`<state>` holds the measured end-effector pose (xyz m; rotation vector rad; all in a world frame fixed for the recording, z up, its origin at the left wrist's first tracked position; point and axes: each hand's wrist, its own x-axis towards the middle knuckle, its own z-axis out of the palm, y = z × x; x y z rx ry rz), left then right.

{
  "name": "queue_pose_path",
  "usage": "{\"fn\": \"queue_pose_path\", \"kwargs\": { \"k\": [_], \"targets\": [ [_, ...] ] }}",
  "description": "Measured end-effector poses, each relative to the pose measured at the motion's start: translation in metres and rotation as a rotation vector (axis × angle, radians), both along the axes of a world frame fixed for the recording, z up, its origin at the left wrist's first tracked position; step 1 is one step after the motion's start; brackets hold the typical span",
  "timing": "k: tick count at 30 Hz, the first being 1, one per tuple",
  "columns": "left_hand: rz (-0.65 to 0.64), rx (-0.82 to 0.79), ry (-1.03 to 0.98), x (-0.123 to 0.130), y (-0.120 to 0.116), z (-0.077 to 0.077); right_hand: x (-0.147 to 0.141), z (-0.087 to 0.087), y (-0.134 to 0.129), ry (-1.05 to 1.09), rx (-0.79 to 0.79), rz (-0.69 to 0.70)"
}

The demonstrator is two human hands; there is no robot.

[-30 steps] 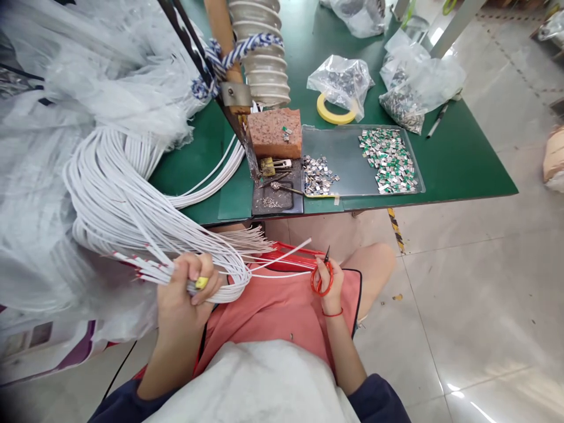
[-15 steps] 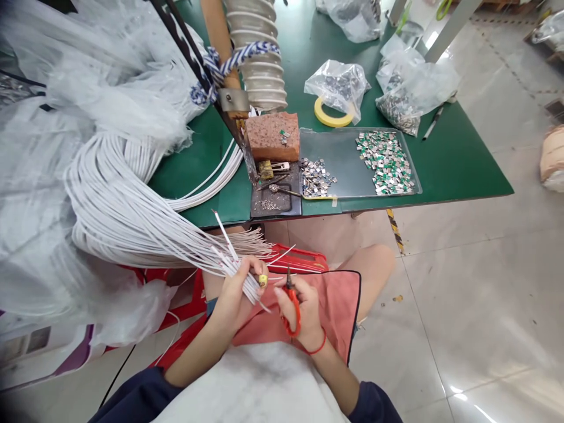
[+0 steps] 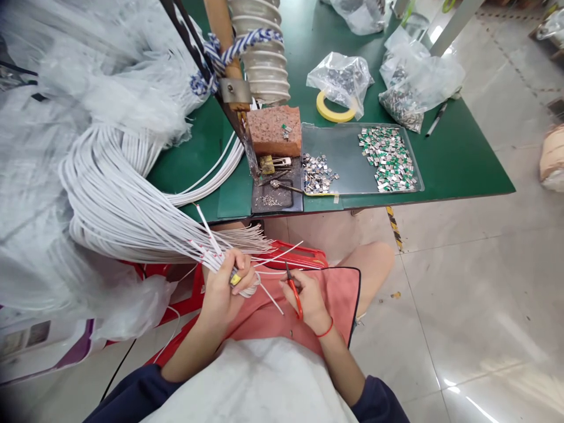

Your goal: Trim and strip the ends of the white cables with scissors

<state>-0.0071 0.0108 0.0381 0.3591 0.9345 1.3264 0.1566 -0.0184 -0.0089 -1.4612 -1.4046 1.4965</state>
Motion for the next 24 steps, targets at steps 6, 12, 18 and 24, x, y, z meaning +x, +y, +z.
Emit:
{"fn": "queue_pose_path", "kwargs": {
  "k": [6, 12, 18, 24],
  "targets": [
    [0.004, 0.0, 0.006, -0.005, 0.001, 0.003, 0.021, -0.013, -0.004, -0.034, -0.143, 0.264],
    [0.003, 0.017, 0.01, -0.005, 0.001, 0.001, 0.031, -0.016, -0.013, 0.174, -0.478, 0.24],
    [-0.026, 0.024, 0.033, -0.002, 0.001, -0.001, 0.03, -0.016, -0.011, 0.068, -0.342, 0.209],
    [-0.037, -0.001, 0.055, -0.002, 0.001, 0.001, 0.011, -0.012, -0.012, -0.271, -0.047, 0.516]
  ]
}}
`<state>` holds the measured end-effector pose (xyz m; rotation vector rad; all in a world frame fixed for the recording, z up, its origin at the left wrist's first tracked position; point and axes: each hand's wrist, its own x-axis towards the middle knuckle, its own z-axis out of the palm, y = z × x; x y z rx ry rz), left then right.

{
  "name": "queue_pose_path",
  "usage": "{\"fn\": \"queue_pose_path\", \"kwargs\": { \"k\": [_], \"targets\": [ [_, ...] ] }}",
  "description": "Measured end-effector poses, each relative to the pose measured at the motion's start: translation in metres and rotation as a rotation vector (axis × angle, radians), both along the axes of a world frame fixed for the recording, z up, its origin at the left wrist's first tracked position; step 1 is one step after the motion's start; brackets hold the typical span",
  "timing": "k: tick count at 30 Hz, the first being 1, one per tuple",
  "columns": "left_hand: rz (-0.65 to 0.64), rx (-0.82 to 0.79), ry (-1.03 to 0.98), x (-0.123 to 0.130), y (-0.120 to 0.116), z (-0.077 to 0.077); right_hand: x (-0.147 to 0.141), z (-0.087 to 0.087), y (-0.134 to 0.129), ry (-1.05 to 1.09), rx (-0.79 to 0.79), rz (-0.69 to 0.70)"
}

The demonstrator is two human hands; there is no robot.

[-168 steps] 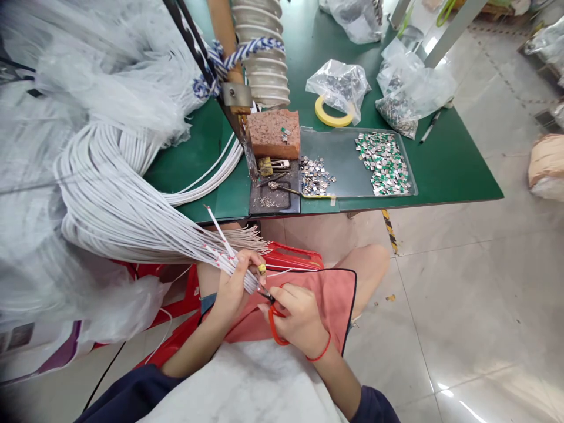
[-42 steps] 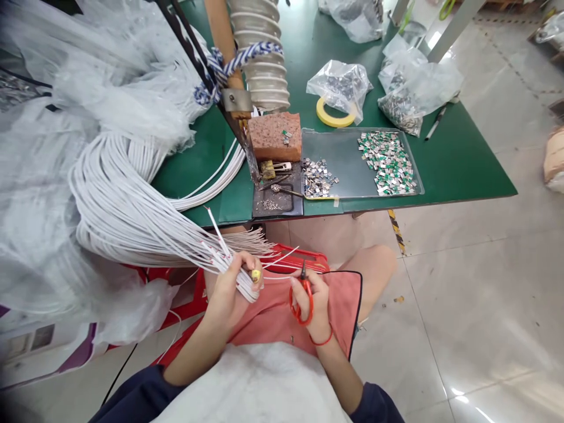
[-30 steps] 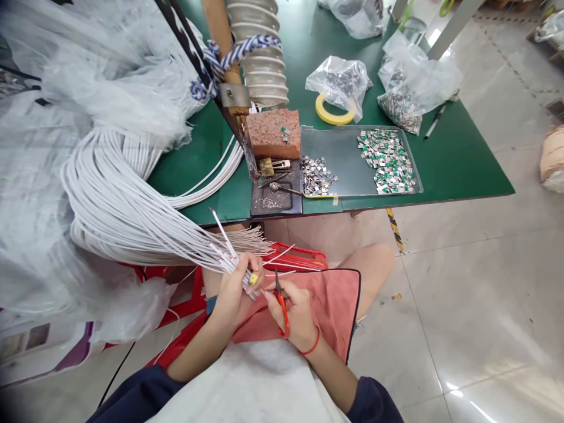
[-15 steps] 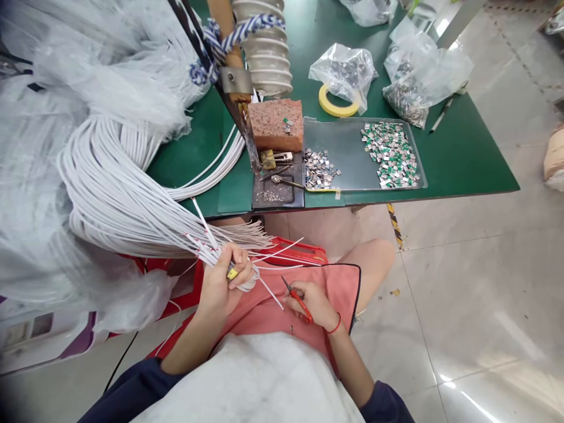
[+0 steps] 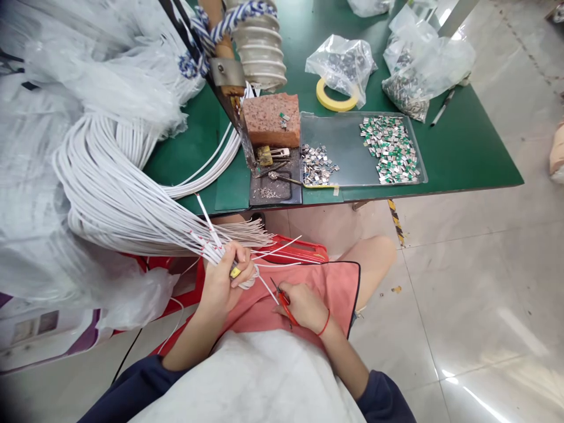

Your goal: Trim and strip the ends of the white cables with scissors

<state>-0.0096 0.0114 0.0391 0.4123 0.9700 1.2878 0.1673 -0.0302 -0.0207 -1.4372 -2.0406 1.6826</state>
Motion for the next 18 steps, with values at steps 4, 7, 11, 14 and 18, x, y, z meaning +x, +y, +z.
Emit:
{"fn": "queue_pose_path", "kwargs": {
  "k": [4, 7, 11, 14, 18],
  "targets": [
    [-0.011, -0.013, 0.038, -0.003, -0.003, -0.002, 0.002, -0.001, 0.006, 0.048, 0.023, 0.006],
    [-0.045, -0.017, 0.128, -0.004, -0.007, -0.01, 0.013, 0.003, 0.016, 0.159, -0.009, -0.131],
    [-0.298, 0.009, 0.338, 0.001, -0.014, -0.024, 0.023, 0.017, 0.031, 0.254, -0.07, -0.301],
    [-0.544, 0.027, 0.526, 0.009, -0.018, -0.029, 0.018, 0.026, 0.039, 0.309, -0.069, -0.319],
    [-0.58, 0.05, 0.692, 0.017, -0.022, -0.033, 0.01, 0.026, 0.041, 0.347, -0.058, -0.344]
  ]
}}
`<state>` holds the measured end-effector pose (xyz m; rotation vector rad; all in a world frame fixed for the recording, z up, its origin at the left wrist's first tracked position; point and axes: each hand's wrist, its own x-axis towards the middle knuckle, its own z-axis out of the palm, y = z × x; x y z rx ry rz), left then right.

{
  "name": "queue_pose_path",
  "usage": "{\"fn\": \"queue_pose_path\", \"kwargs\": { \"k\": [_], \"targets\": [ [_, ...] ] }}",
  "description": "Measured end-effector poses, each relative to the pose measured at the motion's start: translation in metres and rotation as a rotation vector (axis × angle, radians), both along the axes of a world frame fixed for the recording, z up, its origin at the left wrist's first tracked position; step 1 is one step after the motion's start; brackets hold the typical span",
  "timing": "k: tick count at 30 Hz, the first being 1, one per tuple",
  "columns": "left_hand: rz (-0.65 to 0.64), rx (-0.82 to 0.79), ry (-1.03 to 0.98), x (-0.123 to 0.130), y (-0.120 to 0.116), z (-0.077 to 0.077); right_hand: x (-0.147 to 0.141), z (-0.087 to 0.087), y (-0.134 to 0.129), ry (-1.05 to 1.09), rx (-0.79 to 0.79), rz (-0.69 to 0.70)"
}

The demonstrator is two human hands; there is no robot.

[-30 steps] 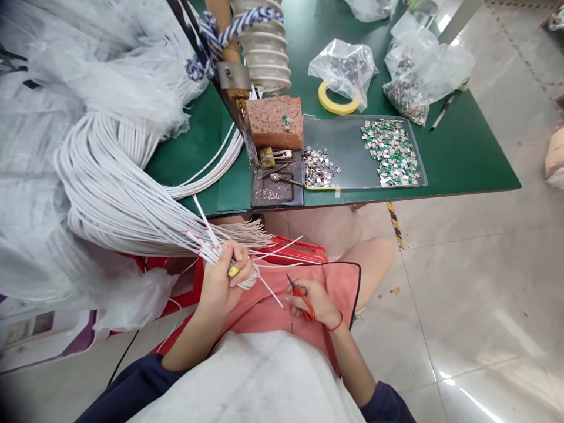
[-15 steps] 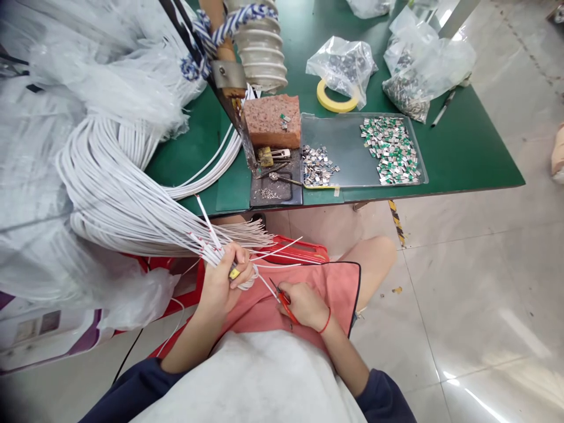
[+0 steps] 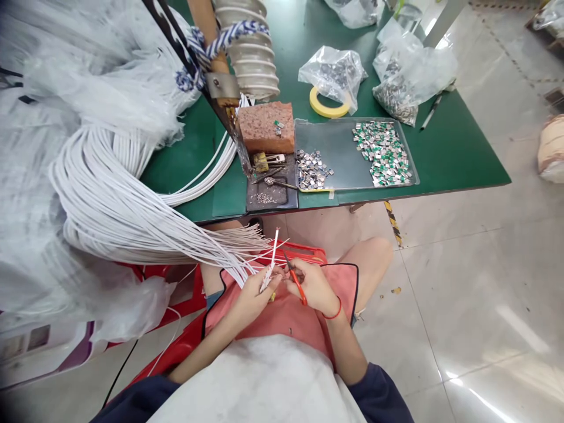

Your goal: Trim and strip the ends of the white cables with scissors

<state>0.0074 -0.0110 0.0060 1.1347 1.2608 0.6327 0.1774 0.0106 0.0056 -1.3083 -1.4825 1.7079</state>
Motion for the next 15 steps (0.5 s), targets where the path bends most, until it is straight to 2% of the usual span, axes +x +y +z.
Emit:
{"fn": "queue_pose_path", "kwargs": {
  "k": [3, 7, 10, 13, 15],
  "targets": [
    [-0.022, -0.042, 0.089, -0.002, -0.001, -0.004, 0.0, -0.001, -0.002, 0.013, -0.049, -0.028],
    [-0.213, -0.024, 0.112, -0.008, 0.001, -0.006, 0.002, -0.001, -0.004, 0.046, -0.043, -0.037],
    [-0.292, -0.057, 0.079, -0.009, 0.003, -0.003, 0.004, -0.002, -0.004, 0.07, -0.026, -0.037],
    [-0.278, -0.083, 0.024, -0.007, 0.005, -0.001, 0.007, -0.005, -0.005, 0.089, -0.048, -0.044],
    [-0.196, -0.076, 0.008, -0.006, 0.005, -0.001, 0.01, -0.005, -0.007, 0.096, -0.085, -0.101]
  ]
}}
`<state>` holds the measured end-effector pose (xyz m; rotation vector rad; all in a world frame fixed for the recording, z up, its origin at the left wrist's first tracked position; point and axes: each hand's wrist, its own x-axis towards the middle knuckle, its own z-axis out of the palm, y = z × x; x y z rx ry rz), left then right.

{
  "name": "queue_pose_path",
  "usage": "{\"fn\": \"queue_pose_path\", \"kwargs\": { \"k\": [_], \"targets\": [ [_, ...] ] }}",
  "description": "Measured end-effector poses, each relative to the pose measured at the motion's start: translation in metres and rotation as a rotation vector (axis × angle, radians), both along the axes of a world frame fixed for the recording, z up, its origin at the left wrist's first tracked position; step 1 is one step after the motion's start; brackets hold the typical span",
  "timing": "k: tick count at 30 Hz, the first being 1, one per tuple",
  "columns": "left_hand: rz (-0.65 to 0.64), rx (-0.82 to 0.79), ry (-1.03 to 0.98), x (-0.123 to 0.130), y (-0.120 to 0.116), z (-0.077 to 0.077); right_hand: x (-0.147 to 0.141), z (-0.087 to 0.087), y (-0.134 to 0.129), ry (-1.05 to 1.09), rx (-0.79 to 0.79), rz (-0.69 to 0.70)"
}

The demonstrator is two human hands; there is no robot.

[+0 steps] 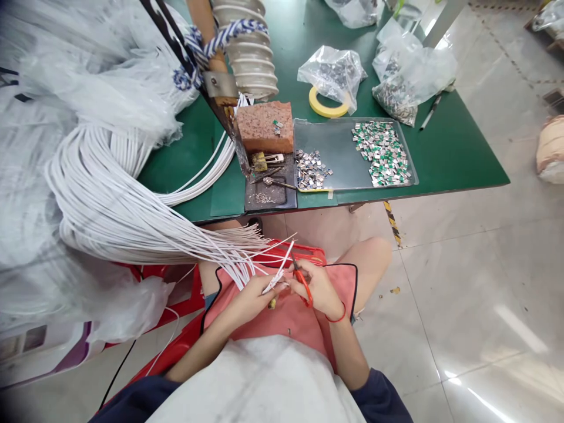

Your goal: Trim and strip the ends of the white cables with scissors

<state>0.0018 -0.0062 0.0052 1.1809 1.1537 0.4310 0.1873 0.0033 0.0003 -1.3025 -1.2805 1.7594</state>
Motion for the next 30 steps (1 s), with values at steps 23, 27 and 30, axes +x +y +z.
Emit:
{"fn": "queue_pose_path", "kwargs": {
  "k": [23, 27, 30],
  "targets": [
    [0.393, 0.199, 0.085, 0.005, -0.001, 0.002, -0.029, -0.015, -0.028, 0.203, 0.075, -0.333],
    [0.41, 0.239, 0.074, 0.007, 0.001, 0.006, -0.029, -0.01, -0.028, 0.073, 0.098, -0.282],
    [0.426, 0.251, 0.059, 0.008, 0.001, 0.007, -0.031, -0.003, -0.028, 0.019, 0.102, -0.239]
  ]
}}
